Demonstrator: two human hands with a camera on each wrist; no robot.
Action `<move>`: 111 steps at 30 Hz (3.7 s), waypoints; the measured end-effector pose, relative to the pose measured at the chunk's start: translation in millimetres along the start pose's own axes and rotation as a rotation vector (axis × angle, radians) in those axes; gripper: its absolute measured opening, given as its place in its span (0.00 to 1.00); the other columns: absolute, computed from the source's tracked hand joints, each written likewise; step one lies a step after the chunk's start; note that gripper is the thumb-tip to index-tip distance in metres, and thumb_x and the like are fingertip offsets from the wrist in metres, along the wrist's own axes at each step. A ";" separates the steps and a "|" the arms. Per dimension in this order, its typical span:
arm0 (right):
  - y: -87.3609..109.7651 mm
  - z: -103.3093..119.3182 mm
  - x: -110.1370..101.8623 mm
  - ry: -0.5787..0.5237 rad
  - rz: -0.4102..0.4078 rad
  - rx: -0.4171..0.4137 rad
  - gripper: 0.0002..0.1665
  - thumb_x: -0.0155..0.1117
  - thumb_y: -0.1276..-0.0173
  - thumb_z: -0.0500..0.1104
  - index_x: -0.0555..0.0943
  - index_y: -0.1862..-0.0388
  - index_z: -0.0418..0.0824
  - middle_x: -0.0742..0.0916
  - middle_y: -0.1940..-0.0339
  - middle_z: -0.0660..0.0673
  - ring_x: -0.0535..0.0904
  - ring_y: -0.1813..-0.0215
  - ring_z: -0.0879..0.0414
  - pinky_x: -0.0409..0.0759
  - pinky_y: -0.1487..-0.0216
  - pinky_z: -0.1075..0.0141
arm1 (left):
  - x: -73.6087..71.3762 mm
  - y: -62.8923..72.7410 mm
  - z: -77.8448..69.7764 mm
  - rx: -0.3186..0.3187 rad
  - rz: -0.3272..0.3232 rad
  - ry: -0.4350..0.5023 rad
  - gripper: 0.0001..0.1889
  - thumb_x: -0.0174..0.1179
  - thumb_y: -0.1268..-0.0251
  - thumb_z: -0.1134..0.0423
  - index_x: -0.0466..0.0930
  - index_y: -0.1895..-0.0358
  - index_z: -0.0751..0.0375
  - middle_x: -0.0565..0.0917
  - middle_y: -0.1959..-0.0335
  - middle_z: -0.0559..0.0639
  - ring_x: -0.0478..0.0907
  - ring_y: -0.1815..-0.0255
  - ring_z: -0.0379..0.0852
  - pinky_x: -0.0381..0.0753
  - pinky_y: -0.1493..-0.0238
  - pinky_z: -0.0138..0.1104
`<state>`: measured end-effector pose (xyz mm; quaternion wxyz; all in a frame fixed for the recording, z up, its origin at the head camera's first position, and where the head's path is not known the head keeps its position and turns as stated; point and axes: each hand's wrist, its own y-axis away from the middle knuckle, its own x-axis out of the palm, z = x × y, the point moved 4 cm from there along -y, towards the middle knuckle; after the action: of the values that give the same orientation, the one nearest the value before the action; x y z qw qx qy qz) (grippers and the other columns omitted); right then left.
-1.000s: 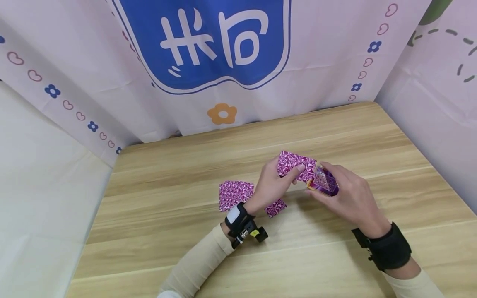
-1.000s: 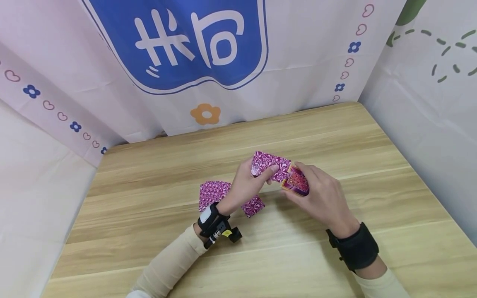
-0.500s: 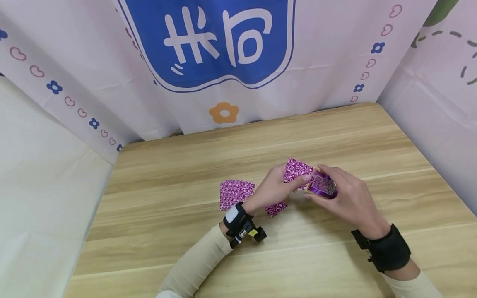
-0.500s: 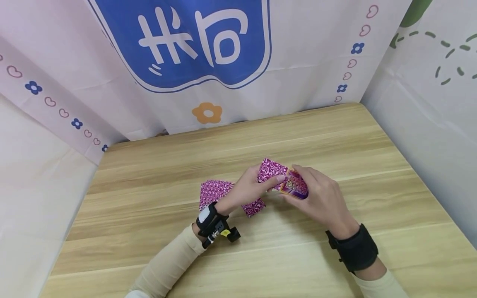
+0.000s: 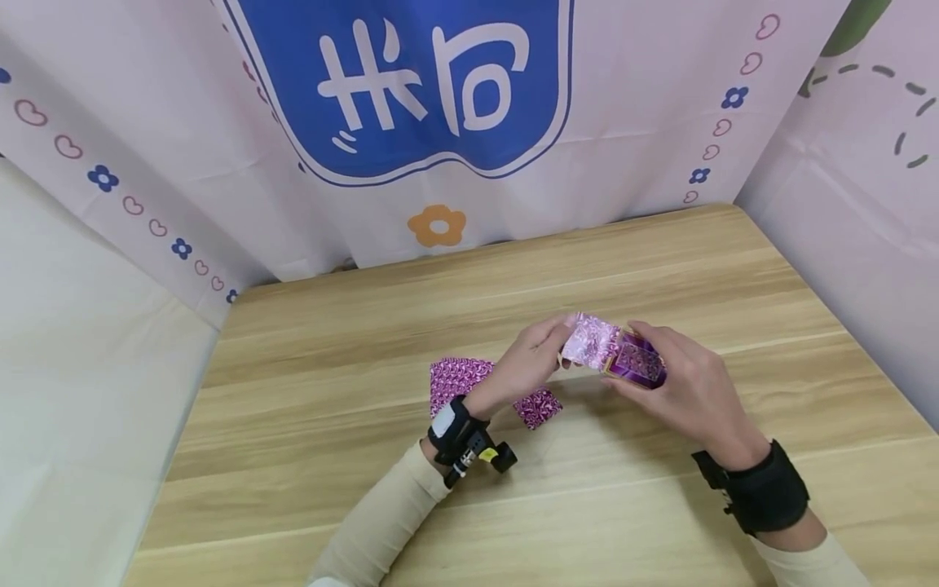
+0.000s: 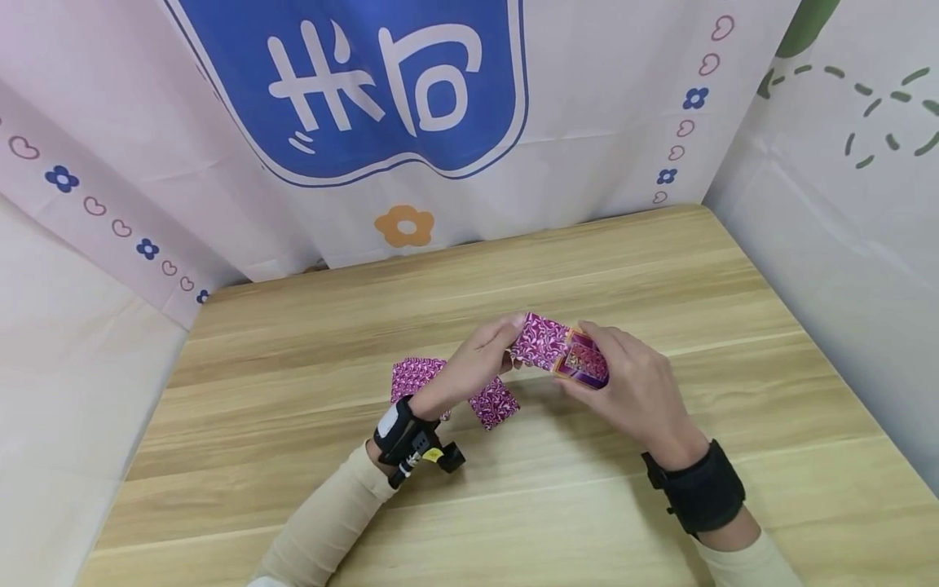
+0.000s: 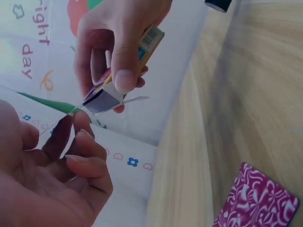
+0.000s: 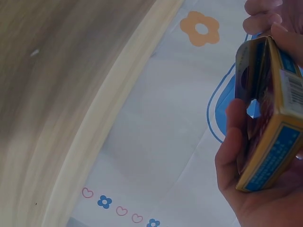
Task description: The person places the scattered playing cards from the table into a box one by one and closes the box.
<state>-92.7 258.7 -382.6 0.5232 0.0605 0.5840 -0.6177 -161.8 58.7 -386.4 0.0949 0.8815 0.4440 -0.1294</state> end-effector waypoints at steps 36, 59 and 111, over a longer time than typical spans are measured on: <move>-0.1 14.6 5.1 -0.090 0.004 -0.065 0.53 0.57 0.34 0.79 0.83 0.39 0.32 0.92 0.55 0.34 0.91 0.56 0.42 0.88 0.60 0.49 | -26.9 -12.3 29.2 -0.136 0.104 -0.162 0.19 0.64 0.29 0.37 0.83 0.63 0.49 0.87 0.58 0.50 0.84 0.58 0.51 0.87 0.51 0.43; 1.8 11.9 6.6 -0.083 0.034 -0.076 0.52 0.56 0.32 0.78 0.82 0.39 0.31 0.91 0.53 0.33 0.91 0.55 0.42 0.90 0.60 0.50 | 11.7 -10.8 12.3 0.085 0.143 -0.608 0.14 0.63 0.23 0.53 0.78 0.43 0.56 0.88 0.60 0.47 0.84 0.68 0.38 0.84 0.68 0.27; 2.8 10.2 0.8 -0.049 0.004 -0.058 0.54 0.53 0.31 0.79 0.82 0.39 0.30 0.91 0.54 0.32 0.91 0.55 0.39 0.89 0.58 0.48 | 17.5 1.1 -0.9 0.013 0.115 -0.080 0.13 0.63 0.24 0.48 0.80 0.42 0.44 0.87 0.64 0.60 0.81 0.67 0.61 0.78 0.69 0.30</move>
<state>-85.6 250.9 -381.8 0.5401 0.0315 0.5888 -0.6006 -150.7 71.6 -391.0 0.1143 0.9002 0.3877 -0.1619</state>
